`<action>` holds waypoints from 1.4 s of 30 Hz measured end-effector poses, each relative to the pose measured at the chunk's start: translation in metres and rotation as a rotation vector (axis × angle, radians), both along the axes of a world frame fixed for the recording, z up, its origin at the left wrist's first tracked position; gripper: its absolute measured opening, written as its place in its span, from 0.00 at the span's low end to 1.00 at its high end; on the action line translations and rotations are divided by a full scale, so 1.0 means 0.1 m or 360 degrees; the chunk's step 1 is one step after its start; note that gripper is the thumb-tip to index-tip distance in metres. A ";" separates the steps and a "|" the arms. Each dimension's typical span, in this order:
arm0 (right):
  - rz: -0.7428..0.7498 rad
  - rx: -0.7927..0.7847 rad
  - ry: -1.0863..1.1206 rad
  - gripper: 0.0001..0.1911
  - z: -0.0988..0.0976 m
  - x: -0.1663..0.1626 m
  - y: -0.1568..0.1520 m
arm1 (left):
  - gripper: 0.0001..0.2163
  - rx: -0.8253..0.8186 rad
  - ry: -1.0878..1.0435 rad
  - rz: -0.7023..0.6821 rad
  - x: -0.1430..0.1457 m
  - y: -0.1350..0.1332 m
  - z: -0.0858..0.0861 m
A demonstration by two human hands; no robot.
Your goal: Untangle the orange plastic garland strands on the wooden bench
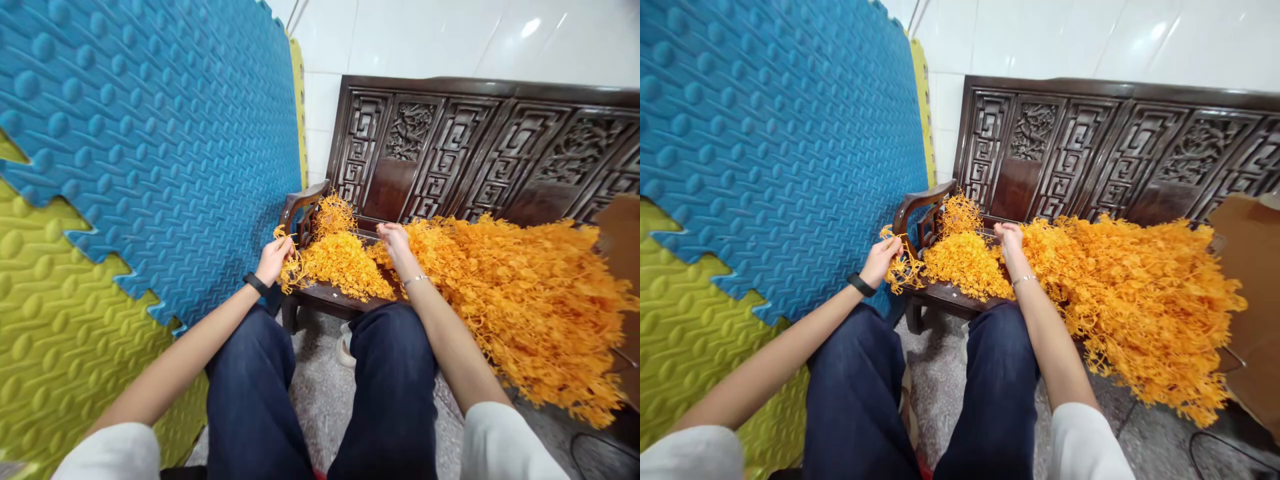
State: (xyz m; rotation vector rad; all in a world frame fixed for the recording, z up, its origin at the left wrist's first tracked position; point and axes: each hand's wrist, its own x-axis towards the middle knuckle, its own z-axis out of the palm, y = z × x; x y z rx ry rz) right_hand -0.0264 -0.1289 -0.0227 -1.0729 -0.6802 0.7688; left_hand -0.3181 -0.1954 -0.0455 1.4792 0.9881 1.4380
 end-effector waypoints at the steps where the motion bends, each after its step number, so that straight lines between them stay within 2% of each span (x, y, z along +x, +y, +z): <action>1: 0.0002 -0.0034 -0.0048 0.13 -0.14 0.07 -0.01 | 0.16 -0.0021 0.0017 -0.0019 -0.03 0.02 -0.01; 5: -0.0018 -0.0081 -0.0300 0.15 -0.69 0.14 0.01 | 0.15 -0.0146 0.0125 -0.0185 -0.06 0.12 -0.07; 8: -0.0004 -0.0090 -0.0544 0.17 -0.86 0.08 0.11 | 0.15 -0.0233 0.0233 -0.0336 -0.04 0.14 -0.10; 10: 0.0036 -0.0080 -0.0737 0.16 -0.83 0.02 0.22 | 0.15 -0.0266 0.0291 -0.0397 -0.02 0.15 -0.10; 17: 0.0321 -0.0113 -0.1538 0.06 -0.46 -0.24 0.66 | 0.20 -0.0308 0.0437 -0.0476 0.00 0.12 -0.11; 23: 0.0323 -0.0197 -0.2045 0.09 -0.45 -0.37 0.73 | 0.16 -0.0316 0.0446 -0.0532 -0.04 0.11 -0.14; 29: 0.0251 -0.0280 -0.2067 0.08 -0.43 -0.40 0.79 | 0.20 -0.0269 0.0441 -0.0710 0.01 0.09 -0.14; 34: 0.0348 -0.0313 -0.1889 0.19 -0.36 -0.63 0.65 | 0.23 -0.0264 0.0518 -0.0769 0.02 0.09 -0.10; 36: 0.0601 -0.0225 -0.1741 0.18 -0.30 -0.75 0.45 | 0.23 -0.0305 0.0536 -0.0800 0.03 0.08 -0.08; 37: 0.0832 -0.0158 -0.1612 0.17 -0.27 -0.81 0.32 | 0.23 -0.0316 0.0547 -0.0820 0.04 0.08 -0.07; 39: 0.1463 0.0009 -0.1209 0.22 -0.17 -0.90 0.06 | 0.23 -0.0320 0.0571 -0.0857 0.06 0.06 -0.04; 40: 0.1679 0.0075 -0.1081 0.22 -0.12 -0.94 -0.06 | 0.23 -0.0313 0.0586 -0.0868 0.07 0.05 -0.03; 42: 0.1847 0.0144 -0.1031 0.18 -0.03 -1.00 -0.25 | 0.23 -0.0299 0.0625 -0.0873 0.09 0.03 -0.01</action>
